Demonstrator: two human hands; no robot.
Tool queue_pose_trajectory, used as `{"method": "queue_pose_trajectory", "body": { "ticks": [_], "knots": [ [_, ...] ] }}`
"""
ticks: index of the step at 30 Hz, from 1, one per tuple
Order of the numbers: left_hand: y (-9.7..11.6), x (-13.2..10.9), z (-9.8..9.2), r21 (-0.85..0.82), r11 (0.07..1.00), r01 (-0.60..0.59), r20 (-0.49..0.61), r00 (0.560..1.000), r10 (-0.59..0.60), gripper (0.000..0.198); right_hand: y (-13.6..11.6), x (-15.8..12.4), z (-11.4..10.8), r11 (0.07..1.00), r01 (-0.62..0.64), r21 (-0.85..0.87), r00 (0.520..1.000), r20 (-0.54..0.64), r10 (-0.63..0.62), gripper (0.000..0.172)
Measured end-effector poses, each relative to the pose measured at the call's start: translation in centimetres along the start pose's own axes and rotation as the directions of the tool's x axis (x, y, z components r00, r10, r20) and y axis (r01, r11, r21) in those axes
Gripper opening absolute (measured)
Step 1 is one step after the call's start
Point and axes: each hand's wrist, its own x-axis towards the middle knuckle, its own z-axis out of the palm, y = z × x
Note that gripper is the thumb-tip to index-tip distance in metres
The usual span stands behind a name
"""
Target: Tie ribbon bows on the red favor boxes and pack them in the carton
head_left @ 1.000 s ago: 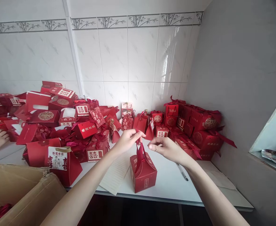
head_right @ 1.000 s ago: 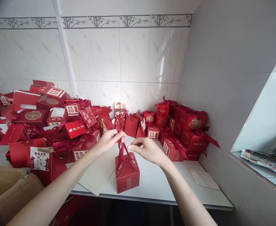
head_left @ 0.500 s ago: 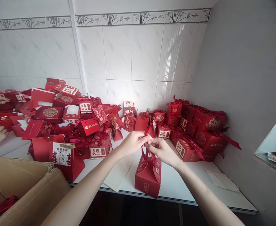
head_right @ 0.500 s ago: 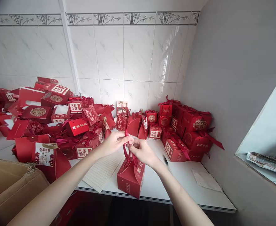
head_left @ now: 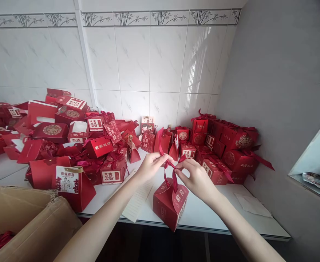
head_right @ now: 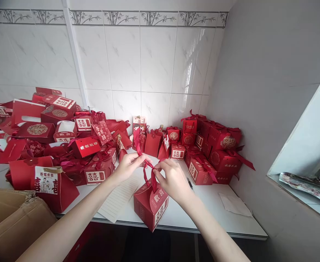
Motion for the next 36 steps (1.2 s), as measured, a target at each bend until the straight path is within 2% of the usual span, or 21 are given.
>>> {"method": "queue_pose_trajectory", "body": {
  "ticks": [3,6,9,13,16,20,22,28,34,36],
  "knots": [
    [-0.7,-0.3,0.2,-0.213,0.974,0.073,-0.042,0.996,-0.084,0.032,0.2,-0.7,-0.9,0.987,0.019,-0.157,0.999,-0.024,-0.023,0.014],
    [-1.3,-0.8,0.1,-0.327,0.935,0.135,-0.112,0.977,-0.180,0.032,0.4,-1.4,-2.2,0.985,0.007,-0.172,1.000,-0.022,-0.011,0.016],
    [-2.1,-1.5,-0.3,-0.371,0.905,0.207,-0.145,0.950,-0.276,0.031,0.5,-2.2,-3.5,0.991,-0.086,-0.103,0.992,0.084,0.095,0.023],
    [-3.6,-2.3,-1.3,-0.388,0.884,0.260,-0.202,0.912,-0.356,0.035,0.3,-3.8,-4.4,0.962,-0.272,-0.032,0.922,0.278,0.270,0.026],
    [-4.6,-2.7,-2.4,-0.346,0.883,0.318,-0.229,0.884,-0.408,0.036,0.6,-5.2,-4.6,0.948,-0.314,-0.047,0.885,0.347,0.311,0.024],
    [-5.6,-3.3,-3.5,-0.282,0.873,0.397,-0.215,0.861,-0.461,0.038,1.6,-7.0,-5.0,0.924,-0.350,-0.152,0.832,0.403,0.381,0.024],
    [-6.0,-3.6,-3.8,-0.256,0.869,0.424,-0.190,0.859,-0.476,0.039,2.2,-7.7,-5.3,0.909,-0.373,-0.187,0.801,0.430,0.417,0.025],
    [-7.9,-4.4,-4.1,-0.020,0.882,0.471,-0.149,0.871,-0.469,0.036,2.7,-8.5,-5.7,0.879,-0.434,-0.195,0.734,0.489,0.471,0.030],
    [-9.2,-4.7,-5.0,0.159,0.854,0.495,-0.206,0.863,-0.462,0.035,3.0,-9.7,-6.1,0.841,-0.511,-0.179,0.646,0.565,0.513,0.031],
    [-8.7,-4.5,-5.1,0.256,0.855,0.452,-0.307,0.876,-0.371,0.034,3.3,-10.0,-6.3,0.832,-0.525,-0.177,0.608,0.606,0.513,0.030]
  ]
}}
